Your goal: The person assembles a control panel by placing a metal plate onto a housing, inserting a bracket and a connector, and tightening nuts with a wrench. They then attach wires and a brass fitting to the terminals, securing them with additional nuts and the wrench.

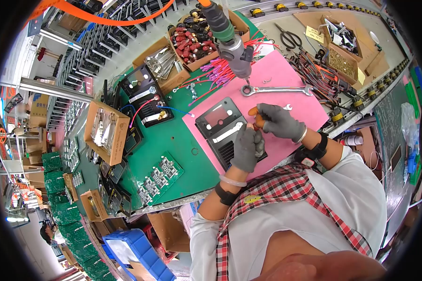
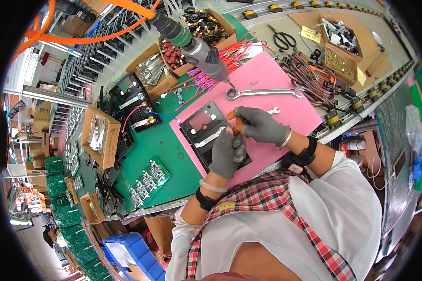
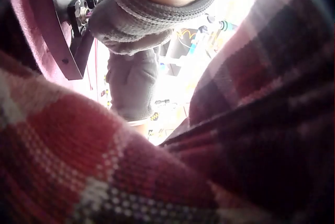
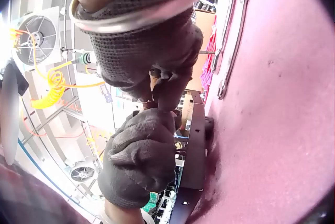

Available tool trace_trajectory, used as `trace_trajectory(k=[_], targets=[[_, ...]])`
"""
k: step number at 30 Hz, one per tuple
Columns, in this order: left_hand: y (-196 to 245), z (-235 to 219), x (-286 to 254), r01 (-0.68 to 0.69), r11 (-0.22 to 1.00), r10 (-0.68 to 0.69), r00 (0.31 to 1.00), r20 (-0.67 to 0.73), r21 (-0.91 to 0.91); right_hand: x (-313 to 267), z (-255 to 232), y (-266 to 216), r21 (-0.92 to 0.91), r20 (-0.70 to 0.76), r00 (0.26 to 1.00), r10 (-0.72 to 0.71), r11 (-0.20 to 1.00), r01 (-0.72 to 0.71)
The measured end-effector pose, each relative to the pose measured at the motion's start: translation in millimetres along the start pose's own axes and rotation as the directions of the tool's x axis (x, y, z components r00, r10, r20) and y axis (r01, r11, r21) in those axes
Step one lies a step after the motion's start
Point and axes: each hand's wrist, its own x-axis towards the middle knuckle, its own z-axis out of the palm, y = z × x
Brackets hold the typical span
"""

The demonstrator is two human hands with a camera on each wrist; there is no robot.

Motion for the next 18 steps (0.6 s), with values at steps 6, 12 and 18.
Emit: trace_trajectory(k=[6, 12, 18], targets=[[0, 0, -1, -0.006, 0.995, 0.003, 1.000, 0.026, 0.099, -6, -2, 3, -0.037, -0.037, 0.984, -0.174, 0.984, 0.173], [5, 4, -7, -0.009, 0.996, 0.010, 1.000, 0.000, 0.085, -5, 4, -9, 0.076, -0.098, 0.991, -0.090, 0.992, 0.097], [6, 2, -9, -0.047, 0.993, 0.039, 0.996, 0.081, 0.106, -6, -5, -5, -0.259, -0.016, 0.980, -0.196, 0.948, 0.186]])
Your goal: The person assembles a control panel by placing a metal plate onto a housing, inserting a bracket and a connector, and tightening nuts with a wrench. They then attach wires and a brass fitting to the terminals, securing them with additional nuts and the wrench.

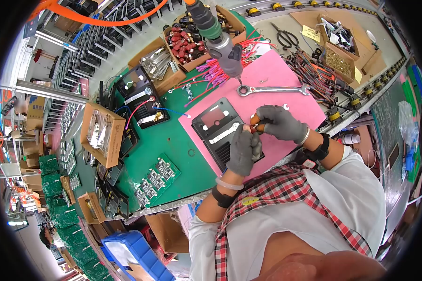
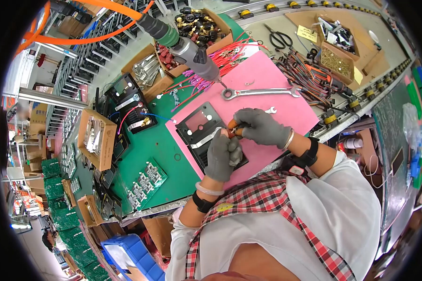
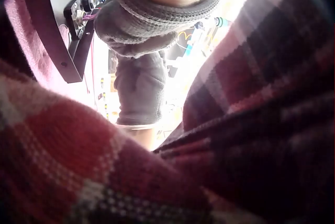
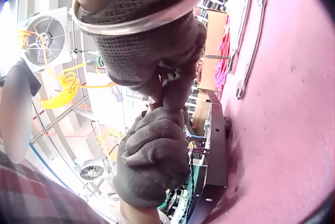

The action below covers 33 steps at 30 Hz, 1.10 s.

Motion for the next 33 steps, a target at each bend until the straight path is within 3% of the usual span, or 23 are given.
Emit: trace_trajectory(k=[4, 7, 13, 16, 19, 22, 25, 28, 31, 33], targets=[[-2, -2, 0, -0.009, 1.000, 0.009, 0.999, -0.047, 0.001, 2, -3, -13, 0.042, 0.053, 0.997, -0.055, 0.998, 0.053], [-2, -5, 1, 0.010, 1.000, -0.008, 0.998, 0.064, -0.020, 1, 1, 0, -0.124, -0.026, 0.984, -0.178, 0.977, 0.173], [3, 0, -4, -0.008, 0.999, 0.007, 1.000, -0.018, -0.040, 1, 3, -9, -0.173, -0.061, 0.972, -0.226, 0.962, 0.212], [5, 0, -6, 0.014, 1.000, -0.015, 0.998, -0.060, -0.026, 2, 7, -8, -0.146, -0.124, 0.930, -0.347, 0.933, 0.329], [3, -5, -5, 0.023, 0.998, -0.026, 0.998, -0.062, -0.050, 2, 6, -9, -0.114, -0.024, 0.973, -0.229, 0.968, 0.225], [5, -3, -7, 0.038, 0.999, -0.037, 0.999, -0.024, 0.007, 0, 7, -11, -0.162, -0.102, 0.966, -0.236, 0.963, 0.218], [5, -2, -7, 0.049, 0.999, -0.050, 0.995, -0.082, -0.017, 2, 14, -19, -0.053, -0.185, 0.973, -0.134, 0.991, 0.127], [4, -4, -8, 0.005, 1.000, -0.007, 0.996, -0.085, -0.019, 4, 8, -28, -0.070, -0.120, 0.993, 0.007, 0.997, -0.015], [1, -10, -5, 0.021, 1.000, -0.020, 0.998, -0.058, 0.009, -1, 8, -17, -0.232, -0.047, 0.999, -0.009, 0.973, -0.002], [1, -11, -5, 0.012, 1.000, -0.012, 0.999, -0.051, -0.011, 0, 9, -20, -0.130, -0.037, 0.998, -0.051, 0.990, 0.046]])
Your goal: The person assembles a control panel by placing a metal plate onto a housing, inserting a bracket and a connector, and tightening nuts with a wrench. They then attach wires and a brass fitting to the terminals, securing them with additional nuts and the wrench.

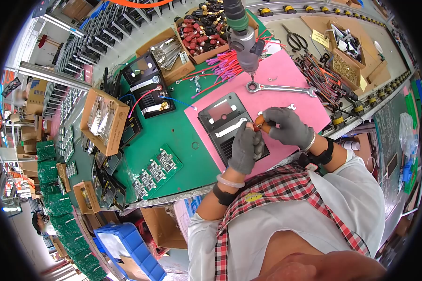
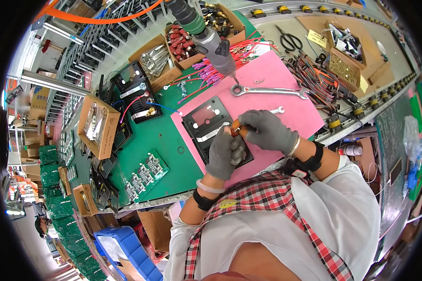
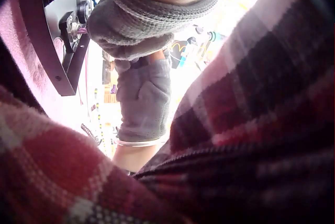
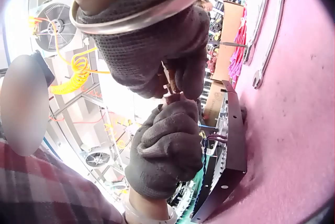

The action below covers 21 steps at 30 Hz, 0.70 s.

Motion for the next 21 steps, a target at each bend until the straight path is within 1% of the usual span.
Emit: trace_trajectory(k=[1, 4, 7, 10, 13, 16, 17, 18, 19, 20, 21], targets=[[0, 0, 0, -0.003, 1.000, 0.003, 1.000, 0.004, -0.010, 1, 0, -1, 0.053, 0.000, 1.000, -0.021, 0.998, 0.021], [-1, -2, 1, 0.027, 1.000, -0.026, 0.997, 0.067, -0.005, 1, 4, 1, -0.012, -0.069, 0.997, -0.042, 0.999, 0.041], [4, -1, 0, 0.023, 1.000, -0.023, 0.998, 0.059, 0.001, 5, 1, -8, -0.021, -0.099, 0.991, -0.085, 0.996, 0.084], [2, -2, 0, -0.007, 1.000, 0.008, 0.998, 0.061, -0.013, 6, -1, 2, -0.007, -0.047, 0.991, -0.128, 0.992, 0.128], [-3, -8, 5, 0.049, 0.989, -0.052, 0.998, -0.022, -0.140, 8, -6, 6, 0.050, -0.106, 0.980, -0.167, 0.984, 0.173], [4, -8, -1, 0.027, 0.986, -0.014, 0.996, 0.083, -0.167, 17, -13, 20, -0.146, -0.164, 0.985, 0.060, 0.986, -0.085], [8, -7, -4, 0.013, 0.986, 0.000, 0.997, 0.079, -0.164, 21, -14, 35, -0.283, -0.151, 0.985, 0.077, 0.952, -0.118], [13, -4, -7, -0.003, 0.987, 0.016, 0.997, 0.076, -0.159, 25, -14, 58, -0.416, -0.141, 0.985, 0.094, 0.898, -0.145], [16, -4, -9, -0.022, 0.988, 0.033, 0.997, 0.073, -0.155, 28, -15, 70, -0.540, -0.133, 0.985, 0.110, 0.825, -0.166], [17, -8, -9, -0.009, 0.988, 0.017, 0.999, 0.051, -0.153, 28, -16, 78, -0.594, -0.103, 0.977, 0.188, 0.776, -0.212], [18, -7, -11, -0.030, 0.990, 0.034, 0.999, 0.030, -0.141, 27, -17, 77, -0.592, -0.124, 0.978, 0.169, 0.778, -0.209]])
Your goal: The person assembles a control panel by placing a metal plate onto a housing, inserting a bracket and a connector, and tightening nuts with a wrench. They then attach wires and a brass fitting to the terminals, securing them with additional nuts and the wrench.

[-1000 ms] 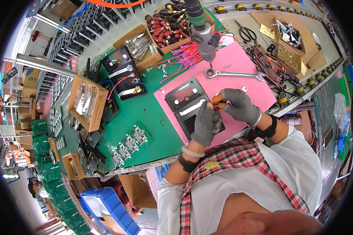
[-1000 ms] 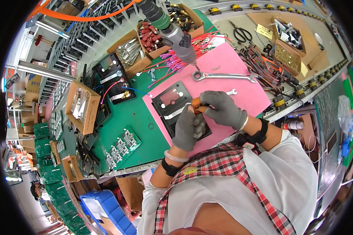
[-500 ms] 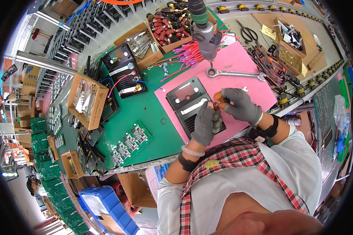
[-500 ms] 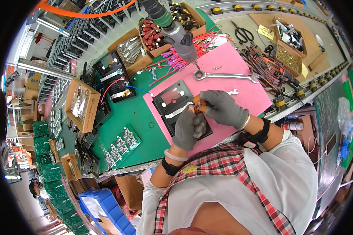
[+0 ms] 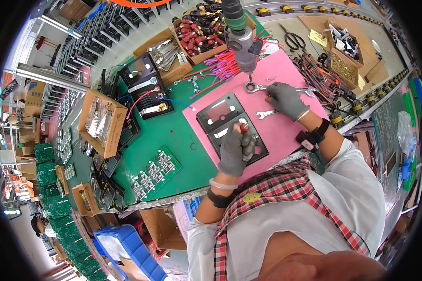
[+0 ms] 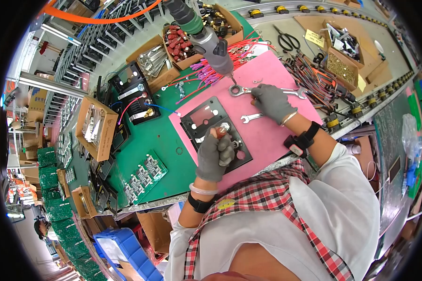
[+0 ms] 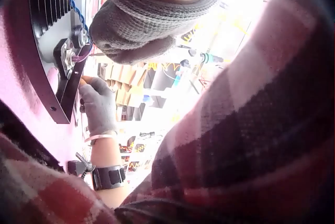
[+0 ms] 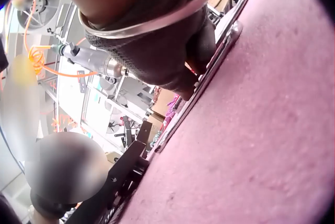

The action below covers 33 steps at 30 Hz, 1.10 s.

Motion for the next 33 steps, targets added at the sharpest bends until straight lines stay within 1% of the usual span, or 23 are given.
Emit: trace_trajectory(k=[2, 3, 4, 5, 8, 11, 14, 17, 20, 23, 26, 29, 32, 33], targets=[[3, 2, -4, -0.041, 0.999, 0.042, 0.998, -0.044, 0.024, -2, -1, -3, 0.010, -0.050, 0.999, -0.011, 1.000, 0.012], [1, -2, -4, -0.035, 0.999, 0.035, 0.999, -0.011, 0.014, -4, -8, -11, 0.184, -0.022, 1.000, -0.020, 0.983, 0.024], [-1, -7, -1, -0.031, 1.000, 0.031, 0.999, 0.023, 0.003, -6, -21, -25, 0.351, 0.005, 0.999, -0.035, 0.936, 0.031], [-3, -11, 0, -0.023, 1.000, 0.024, 0.998, 0.057, -0.007, -10, -30, -38, 0.508, 0.029, 0.998, -0.049, 0.861, 0.028], [-1, -7, 1, 0.020, 1.000, -0.019, 0.995, 0.099, -0.016, -20, -38, -68, 0.655, 0.019, 0.955, -0.297, 0.725, 0.213], [-4, -13, -1, 0.018, 0.998, -0.029, 0.987, 0.160, 0.067, -23, -34, -77, 0.621, 0.056, 0.943, -0.327, 0.751, 0.224], [-3, -10, -4, 0.032, 0.997, -0.039, 0.994, 0.103, 0.066, -25, -24, -76, 0.566, 0.001, 0.943, -0.334, 0.777, 0.275], [-7, -10, -3, -0.062, 0.989, 0.058, 0.998, 0.035, 0.135, -28, -37, -85, 0.532, 0.082, 0.966, -0.244, 0.831, 0.165], [-6, -3, -4, -0.085, 0.981, 0.082, 0.996, 0.022, 0.176, -28, -35, -86, 0.515, 0.093, 0.956, -0.279, 0.835, 0.194], [-4, -9, -4, -0.028, 0.994, 0.023, 0.999, 0.047, 0.103, -31, -40, -89, 0.478, 0.037, 0.964, -0.263, 0.852, 0.214], [-4, -4, -8, -0.019, 0.996, 0.018, 1.000, 0.011, 0.092, -35, -44, -86, 0.444, 0.081, 0.964, -0.253, 0.875, 0.192], [-6, -11, -5, 0.034, 0.993, -0.041, 0.997, 0.058, 0.113, -39, -47, -84, 0.454, 0.130, 0.961, -0.243, 0.877, 0.160], [-7, -9, -5, 0.014, 0.984, -0.023, 0.998, 0.052, 0.175, -42, -44, -80, 0.478, 0.138, 0.969, -0.203, 0.871, 0.114], [-6, -6, -6, 0.008, 0.986, -0.014, 0.999, 0.036, 0.167, -42, -43, -80, 0.490, 0.115, 0.973, -0.199, 0.864, 0.119]])
